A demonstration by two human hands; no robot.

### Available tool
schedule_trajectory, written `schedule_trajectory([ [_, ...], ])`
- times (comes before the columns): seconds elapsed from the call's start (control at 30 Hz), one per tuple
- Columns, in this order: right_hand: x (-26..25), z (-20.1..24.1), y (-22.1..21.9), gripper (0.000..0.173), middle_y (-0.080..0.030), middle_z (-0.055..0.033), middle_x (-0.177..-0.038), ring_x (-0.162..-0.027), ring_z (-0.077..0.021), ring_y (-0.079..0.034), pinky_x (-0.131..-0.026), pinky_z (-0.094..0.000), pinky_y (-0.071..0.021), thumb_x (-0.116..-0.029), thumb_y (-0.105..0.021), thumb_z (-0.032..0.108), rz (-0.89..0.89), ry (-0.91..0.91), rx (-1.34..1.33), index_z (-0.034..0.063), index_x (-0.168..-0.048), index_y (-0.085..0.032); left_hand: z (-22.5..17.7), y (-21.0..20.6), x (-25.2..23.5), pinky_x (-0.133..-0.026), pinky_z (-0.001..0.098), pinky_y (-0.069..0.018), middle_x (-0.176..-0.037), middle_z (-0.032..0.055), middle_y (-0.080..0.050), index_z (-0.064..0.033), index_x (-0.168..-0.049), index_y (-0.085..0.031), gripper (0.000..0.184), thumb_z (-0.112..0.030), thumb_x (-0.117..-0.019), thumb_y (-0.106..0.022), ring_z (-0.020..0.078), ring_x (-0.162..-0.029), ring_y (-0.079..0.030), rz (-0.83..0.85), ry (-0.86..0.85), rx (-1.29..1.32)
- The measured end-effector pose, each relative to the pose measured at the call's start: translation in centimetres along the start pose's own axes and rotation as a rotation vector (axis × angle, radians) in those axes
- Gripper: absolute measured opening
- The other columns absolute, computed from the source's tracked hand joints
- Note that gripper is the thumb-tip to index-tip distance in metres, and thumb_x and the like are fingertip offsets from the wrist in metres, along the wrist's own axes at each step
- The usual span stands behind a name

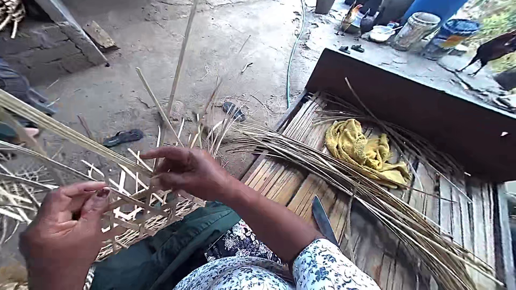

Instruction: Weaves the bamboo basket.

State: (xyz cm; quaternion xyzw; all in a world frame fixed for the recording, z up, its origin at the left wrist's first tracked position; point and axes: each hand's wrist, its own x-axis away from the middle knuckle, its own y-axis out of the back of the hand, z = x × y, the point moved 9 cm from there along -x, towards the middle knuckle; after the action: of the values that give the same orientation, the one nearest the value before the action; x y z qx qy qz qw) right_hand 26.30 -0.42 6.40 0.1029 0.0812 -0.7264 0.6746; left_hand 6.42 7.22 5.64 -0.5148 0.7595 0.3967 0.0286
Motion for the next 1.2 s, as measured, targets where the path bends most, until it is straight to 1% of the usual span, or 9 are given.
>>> schedule_trajectory([
  [0.1, 2.4, -0.1, 5.4, 0.02, -0.072, -0.0109, -0.088, -0.067, -0.0102, -0.066, -0.063, -0.0279, -0.0588, -0.0977, -0.063, -0.001, -0.248, 0.136, 0.159, -0.0043, -0.116, -0.071, 0.5, 0.3, 0.4, -0.07, 0.0154, -0.0458, -0.096, 0.0102, -0.064, 0.013, -0.122, -0.057, 0.037, -0.018, -0.1024, -0.058, -0.0022, -0.078, -0.053, 0.007, -0.047, -0.045],
  [0.17, 4.6, -3.0, 11.0, 0.017, -0.073, -0.0101, -0.094, -0.071, -0.0128, -0.068, -0.066, -0.0328, -0.06, -0.0988, -0.063, 0.004, -0.418, 0.092, 0.408, -0.0006, -0.112, -0.072, 0.5, 0.3, 0.7, -0.07, 0.0171, -0.0445, -0.095, 0.0117, -0.065, 0.0142, -0.122, -0.057, 0.038, -0.016, -0.1006, -0.062, 0.0002, -0.077, -0.052, -0.008, -0.061, -0.066],
  [0.3, 10.1, -13.9, 22.3, 0.021, -0.074, -0.0157, -0.11, -0.1, -0.0329, -0.072, -0.091, -0.0569, -0.0563, -0.1012, -0.061, 0.016, -0.556, -0.468, 0.906, 0.0054, -0.115, -0.074, 0.4, 0.3, 0.8, -0.069, 0.0165, -0.0445, -0.089, 0.0105, -0.066, 0.0163, -0.119, -0.057, 0.038, -0.015, -0.0994, -0.063, -0.0002, -0.075, -0.053, -0.046, -0.094, -0.065],
  [0.4, 13.4, -19.9, 26.8, 0.023, -0.069, -0.0205, -0.121, -0.116, -0.0404, -0.065, -0.097, -0.0606, -0.052, -0.1022, -0.057, 0.014, -0.491, -0.808, 1.121, 0.0042, -0.116, -0.073, 0.2, 0.1, 0.6, -0.071, 0.0162, -0.0454, -0.092, 0.0123, -0.065, 0.0166, -0.118, -0.058, 0.039, -0.016, -0.0987, -0.065, 0.0006, -0.077, -0.053, -0.051, -0.1, -0.048],
  [0.53, 14.5, -23.8, 28.3, 0.023, -0.064, -0.0276, -0.128, -0.126, -0.0447, -0.058, -0.101, -0.0587, -0.0483, -0.0953, -0.061, 0.003, -0.379, -0.9, 1.297, -0.006, -0.114, -0.071, -0.2, 0.1, 0.6, -0.069, 0.014, -0.0434, -0.091, 0.0118, -0.066, 0.0148, -0.115, -0.06, 0.039, -0.02, -0.099, -0.066, -0.0002, -0.077, -0.053, -0.083, -0.137, -0.063],
  [0.67, 14.2, -24.5, 28.8, 0.025, -0.064, -0.0264, -0.129, -0.127, -0.0439, -0.058, -0.102, -0.0599, -0.0468, -0.0962, -0.06, 0.005, -0.291, -0.938, 1.339, -0.0047, -0.118, -0.069, -0.1, 0.3, 0.6, -0.071, 0.0134, -0.0444, -0.092, 0.0098, -0.066, 0.0135, -0.116, -0.06, 0.038, -0.019, -0.0984, -0.066, -0.0016, -0.079, -0.055, -0.092, -0.148, -0.047],
  [0.87, 15.0, -22.9, 30.3, 0.027, -0.063, -0.0239, -0.132, -0.125, -0.0442, -0.059, -0.097, -0.0634, -0.0483, -0.0939, -0.063, 0.008, -0.324, -1.033, 1.316, -0.0029, -0.118, -0.069, 0.2, 0.4, 0.7, -0.07, 0.0141, -0.0446, -0.089, 0.0093, -0.066, 0.0144, -0.116, -0.059, 0.038, -0.019, -0.0988, -0.065, -0.0012, -0.077, -0.054, -0.101, -0.122, -0.042],
  [0.97, 15.3, -23.4, 29.8, 0.026, -0.065, -0.0246, -0.129, -0.124, -0.0438, -0.06, -0.099, -0.0634, -0.0475, -0.0971, -0.058, 0.009, -0.246, -1.024, 1.344, -0.0027, -0.117, -0.07, 0.0, 0.0, 0.8, -0.071, 0.015, -0.0449, -0.089, 0.0111, -0.065, 0.0146, -0.116, -0.06, 0.038, -0.019, -0.0992, -0.065, 0.0006, -0.078, -0.054, -0.09, -0.133, -0.041],
  [1.2, 14.3, -23.8, 28.6, 0.033, -0.06, -0.0269, -0.137, -0.131, -0.0447, -0.055, -0.104, -0.063, -0.0439, -0.1024, -0.05, 0.009, -0.208, -1.084, 1.37, -0.0051, -0.13, -0.063, -0.1, 0.5, 1.6, -0.07, 0.0142, -0.0445, -0.092, 0.0121, -0.066, 0.0128, -0.117, -0.06, 0.038, -0.02, -0.0986, -0.066, 0.0004, -0.078, -0.054, -0.093, -0.143, -0.052],
])
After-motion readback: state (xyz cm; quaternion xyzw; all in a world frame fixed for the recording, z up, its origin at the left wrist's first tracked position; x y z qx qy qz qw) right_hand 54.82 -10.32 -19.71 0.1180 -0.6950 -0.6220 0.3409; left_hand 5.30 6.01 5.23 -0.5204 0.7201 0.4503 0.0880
